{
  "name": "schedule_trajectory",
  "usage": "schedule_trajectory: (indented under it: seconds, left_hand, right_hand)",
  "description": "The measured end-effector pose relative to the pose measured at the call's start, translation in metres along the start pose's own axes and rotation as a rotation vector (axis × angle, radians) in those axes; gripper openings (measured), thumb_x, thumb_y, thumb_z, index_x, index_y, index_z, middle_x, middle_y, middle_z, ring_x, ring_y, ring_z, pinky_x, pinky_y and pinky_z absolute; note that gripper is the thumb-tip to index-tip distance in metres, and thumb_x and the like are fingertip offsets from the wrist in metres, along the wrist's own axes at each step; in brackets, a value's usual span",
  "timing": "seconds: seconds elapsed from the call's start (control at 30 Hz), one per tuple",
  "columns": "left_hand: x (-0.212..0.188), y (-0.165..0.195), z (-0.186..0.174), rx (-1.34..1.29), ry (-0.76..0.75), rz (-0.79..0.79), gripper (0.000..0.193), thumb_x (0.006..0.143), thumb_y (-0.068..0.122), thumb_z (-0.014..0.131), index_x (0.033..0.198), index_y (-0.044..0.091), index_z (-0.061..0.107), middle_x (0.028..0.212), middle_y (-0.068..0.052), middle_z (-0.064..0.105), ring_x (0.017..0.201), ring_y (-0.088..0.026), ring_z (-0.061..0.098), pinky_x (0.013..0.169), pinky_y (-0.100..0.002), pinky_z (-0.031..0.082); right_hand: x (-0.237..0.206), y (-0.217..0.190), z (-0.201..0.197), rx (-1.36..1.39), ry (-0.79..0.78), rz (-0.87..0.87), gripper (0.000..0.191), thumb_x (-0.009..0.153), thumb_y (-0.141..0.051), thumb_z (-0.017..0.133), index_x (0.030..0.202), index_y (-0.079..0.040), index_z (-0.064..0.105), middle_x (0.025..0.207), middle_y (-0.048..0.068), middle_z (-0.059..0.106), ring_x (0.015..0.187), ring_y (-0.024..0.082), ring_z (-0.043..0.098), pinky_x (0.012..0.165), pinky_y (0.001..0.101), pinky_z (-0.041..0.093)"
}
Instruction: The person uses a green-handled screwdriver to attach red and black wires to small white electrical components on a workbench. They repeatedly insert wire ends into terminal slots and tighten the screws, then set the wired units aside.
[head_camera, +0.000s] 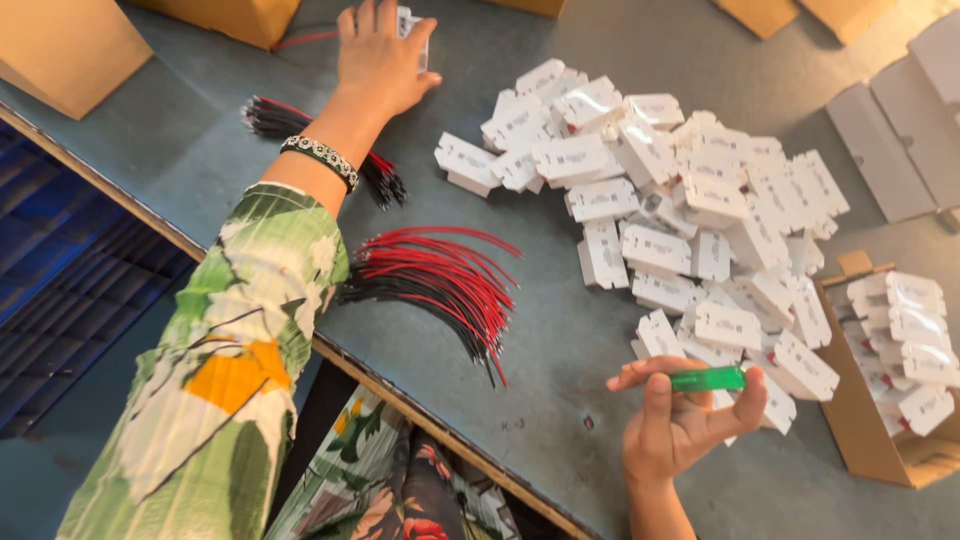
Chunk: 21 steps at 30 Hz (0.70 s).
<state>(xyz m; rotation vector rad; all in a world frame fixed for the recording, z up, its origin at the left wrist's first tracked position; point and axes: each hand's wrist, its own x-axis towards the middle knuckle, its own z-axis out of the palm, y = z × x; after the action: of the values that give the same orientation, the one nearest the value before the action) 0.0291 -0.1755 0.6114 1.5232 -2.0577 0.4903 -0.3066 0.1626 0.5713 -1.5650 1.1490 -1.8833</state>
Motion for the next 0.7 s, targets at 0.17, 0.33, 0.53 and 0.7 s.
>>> schedule_trajectory:
  seconds: [0.17, 0.33, 0.53, 0.7]
  left_hand:
    - [0.007, -0.042, -0.005, -0.014, -0.091, -0.055, 0.048, 0.086, 0.039, 0.079, 0.131, 0.025, 0.068, 0.108, -0.013, 0.066, 0.102, -0.033, 0.063, 0.090, -0.053, 0.035]
    - [0.000, -0.058, 0.001, -0.003, 0.079, 0.076, 0.011, 0.096, 0.015, 0.073, 0.102, 0.023, 0.078, 0.100, -0.004, 0.072, 0.096, -0.025, 0.068, 0.083, -0.043, 0.048]
    - [-0.026, -0.101, -0.025, -0.150, 0.072, 0.122, 0.009, 0.100, 0.014, 0.075, 0.101, 0.021, 0.081, 0.097, -0.002, 0.071, 0.095, -0.027, 0.067, 0.074, -0.043, 0.055]
    - [-0.057, -0.130, -0.041, -0.060, 0.092, 0.102, 0.021, 0.097, 0.006, 0.071, 0.105, 0.023, 0.080, 0.104, -0.001, 0.069, 0.107, -0.024, 0.064, 0.093, -0.045, 0.046]
  right_hand:
    - [0.009, 0.005, 0.028, -0.002, 0.000, 0.064, 0.069, 0.113, -0.004, 0.056, 0.159, -0.030, 0.012, 0.098, 0.018, 0.066, 0.075, 0.023, 0.063, 0.064, 0.0403, 0.061]
    - [0.004, 0.011, 0.036, -0.023, 0.001, 0.059, 0.068, 0.113, -0.003, 0.056, 0.159, -0.030, 0.013, 0.098, 0.019, 0.066, 0.074, 0.022, 0.063, 0.062, 0.0396, 0.061]
    - [0.001, 0.012, 0.024, -0.001, -0.001, 0.062, 0.068, 0.114, -0.003, 0.056, 0.159, -0.030, 0.013, 0.098, 0.019, 0.066, 0.074, 0.022, 0.063, 0.064, 0.0393, 0.061]
    - [-0.009, 0.008, 0.029, -0.014, -0.038, 0.057, 0.069, 0.114, -0.003, 0.056, 0.160, -0.030, 0.012, 0.098, 0.019, 0.066, 0.073, 0.022, 0.064, 0.064, 0.0386, 0.061]
